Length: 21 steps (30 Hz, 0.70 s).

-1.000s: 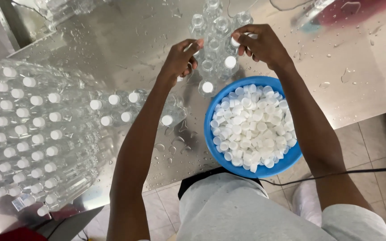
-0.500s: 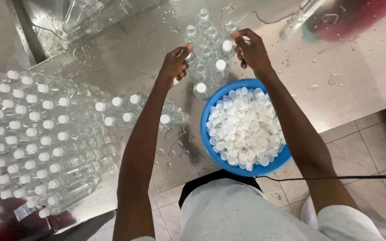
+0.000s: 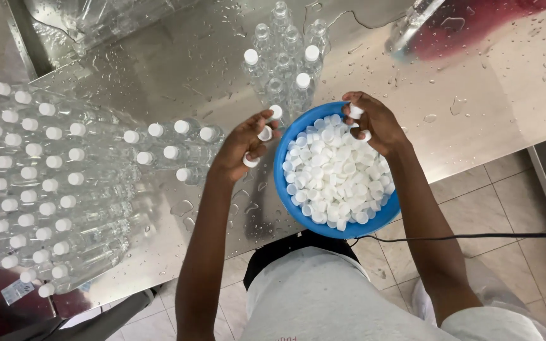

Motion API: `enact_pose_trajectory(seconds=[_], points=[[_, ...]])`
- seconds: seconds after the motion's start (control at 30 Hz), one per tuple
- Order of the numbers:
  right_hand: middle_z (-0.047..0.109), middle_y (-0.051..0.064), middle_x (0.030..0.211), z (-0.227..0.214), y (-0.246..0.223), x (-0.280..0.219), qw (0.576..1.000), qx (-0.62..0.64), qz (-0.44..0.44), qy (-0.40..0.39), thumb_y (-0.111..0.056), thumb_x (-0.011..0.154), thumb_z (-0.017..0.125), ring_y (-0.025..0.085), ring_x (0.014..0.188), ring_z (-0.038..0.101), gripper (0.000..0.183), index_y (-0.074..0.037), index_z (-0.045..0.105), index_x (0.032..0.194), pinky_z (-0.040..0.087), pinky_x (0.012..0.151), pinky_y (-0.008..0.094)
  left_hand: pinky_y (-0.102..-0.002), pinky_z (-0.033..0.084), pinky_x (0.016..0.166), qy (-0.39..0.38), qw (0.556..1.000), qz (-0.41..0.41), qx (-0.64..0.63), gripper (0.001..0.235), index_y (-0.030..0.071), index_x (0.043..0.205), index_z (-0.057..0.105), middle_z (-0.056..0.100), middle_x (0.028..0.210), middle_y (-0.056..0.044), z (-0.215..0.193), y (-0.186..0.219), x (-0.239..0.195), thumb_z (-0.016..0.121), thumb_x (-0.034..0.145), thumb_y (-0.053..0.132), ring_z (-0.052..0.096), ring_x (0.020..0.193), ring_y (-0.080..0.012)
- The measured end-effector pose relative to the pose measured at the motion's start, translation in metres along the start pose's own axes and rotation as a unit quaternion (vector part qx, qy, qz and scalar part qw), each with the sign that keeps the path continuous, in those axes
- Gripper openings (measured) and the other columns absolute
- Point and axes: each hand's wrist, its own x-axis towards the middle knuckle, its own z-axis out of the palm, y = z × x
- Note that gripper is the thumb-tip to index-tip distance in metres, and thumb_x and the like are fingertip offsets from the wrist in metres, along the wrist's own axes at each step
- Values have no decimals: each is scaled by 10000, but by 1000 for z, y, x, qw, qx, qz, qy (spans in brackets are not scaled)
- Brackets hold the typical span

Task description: Manually capping water bottles and organizing them into groups on a stainless steel production table.

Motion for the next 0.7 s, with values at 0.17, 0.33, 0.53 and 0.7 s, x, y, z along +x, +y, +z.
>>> enact_pose_trajectory(seconds=[0.17,0.33,0.53,0.7], points=[[530,-4,845,0,27,-5,999,-39,-17,-7,-567,1148,548,105,725,596,436,-142,641,1121,443,411,164,-140,367,362,40,999,12,8,383,78,1322,655,743,1092,-85,14,-40,-2,671,1115,400,731,796,-133],[465,-5,710,16,27,2,990,-120,-38,66,-665,1143,538,100,630,534,595,-127,640,913,449,426,195,-159,304,368,97,994,49,10,390,51,1315,670,663,985,-50,30,-16,-6,553,1152,386,568,643,-56],[470,18,658,23,9,21,972,-195,-99,84,-533,1173,641,116,581,523,496,-84,712,976,455,409,238,-162,357,404,73,991,60,98,487,11,1560,545,629,1170,-97,19,18,-3,537,1112,200,678,889,-137],[464,51,689,46,-38,21,962,-251,-95,46,-624,1189,530,127,612,514,593,-98,704,980,490,443,260,-175,384,436,76,977,101,175,591,11,1610,483,612,1228,-157,17,35,2,647,1115,289,756,1028,-216]])
